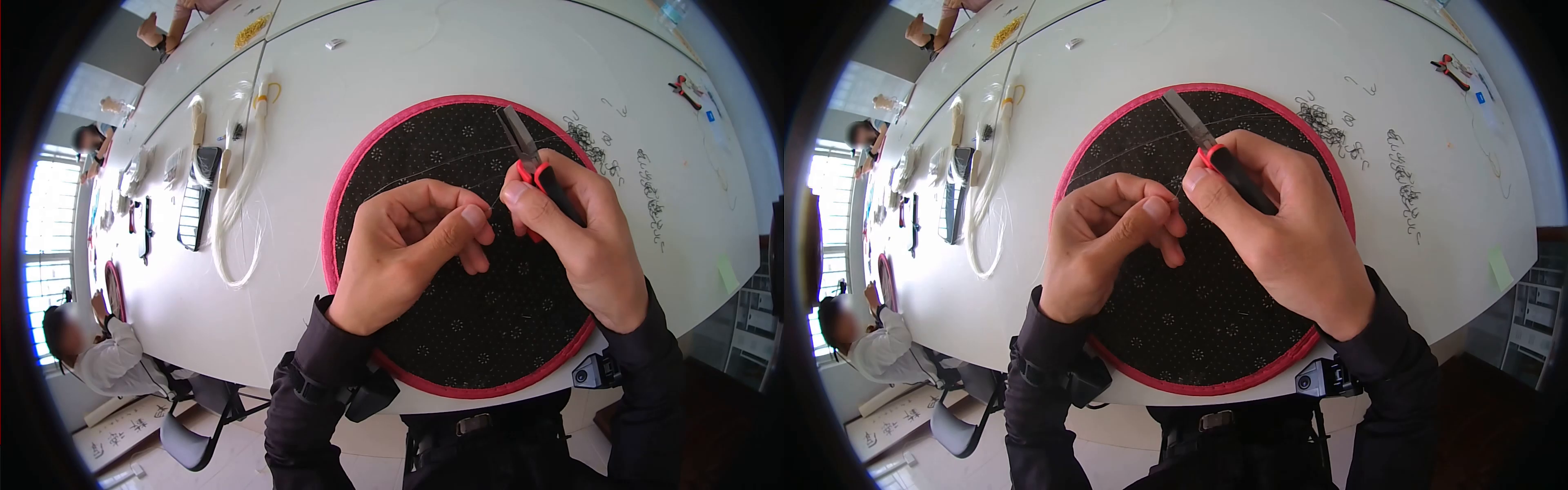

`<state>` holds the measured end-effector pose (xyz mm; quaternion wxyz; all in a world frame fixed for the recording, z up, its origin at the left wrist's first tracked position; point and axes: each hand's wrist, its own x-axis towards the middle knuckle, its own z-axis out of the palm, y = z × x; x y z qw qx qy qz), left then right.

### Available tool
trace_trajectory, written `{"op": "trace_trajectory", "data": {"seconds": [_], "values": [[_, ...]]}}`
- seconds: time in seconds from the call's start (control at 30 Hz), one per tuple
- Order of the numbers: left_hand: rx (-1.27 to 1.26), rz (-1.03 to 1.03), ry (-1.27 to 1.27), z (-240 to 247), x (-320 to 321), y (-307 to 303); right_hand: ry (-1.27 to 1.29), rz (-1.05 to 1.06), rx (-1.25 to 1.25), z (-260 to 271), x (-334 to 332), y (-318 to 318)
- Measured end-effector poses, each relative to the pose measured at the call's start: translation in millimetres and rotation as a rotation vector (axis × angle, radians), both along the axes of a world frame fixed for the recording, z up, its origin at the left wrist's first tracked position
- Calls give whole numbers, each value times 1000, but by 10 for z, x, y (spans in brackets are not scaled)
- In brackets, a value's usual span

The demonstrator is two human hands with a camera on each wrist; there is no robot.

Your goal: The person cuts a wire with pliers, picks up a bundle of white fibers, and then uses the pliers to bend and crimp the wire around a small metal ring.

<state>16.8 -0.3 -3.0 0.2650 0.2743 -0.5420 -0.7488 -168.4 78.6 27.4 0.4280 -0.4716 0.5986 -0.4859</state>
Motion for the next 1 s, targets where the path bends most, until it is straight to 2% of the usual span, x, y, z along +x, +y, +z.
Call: {"op": "trace_trajectory", "data": {"seconds": [0.13, 0.23, 0.43, 0.5, 1.0], "values": [[-10, -14, -9, -20, 2, -1, -3, 15, 34, 33, -3, 0], [7, 51, 24, -13, -7, -5, 15, -104, -70, -35, 66, 9], [-22, 167, 84, -13, -30, 12, -59, -36, 38, 9, 123, 37], [-58, 191, 84, -29, -36, 32, -86, -32, 7, -37, 128, 27], [-67, 88, 40, -11, -22, 52, -336, -2, 128, -59, 50, 22]]}}
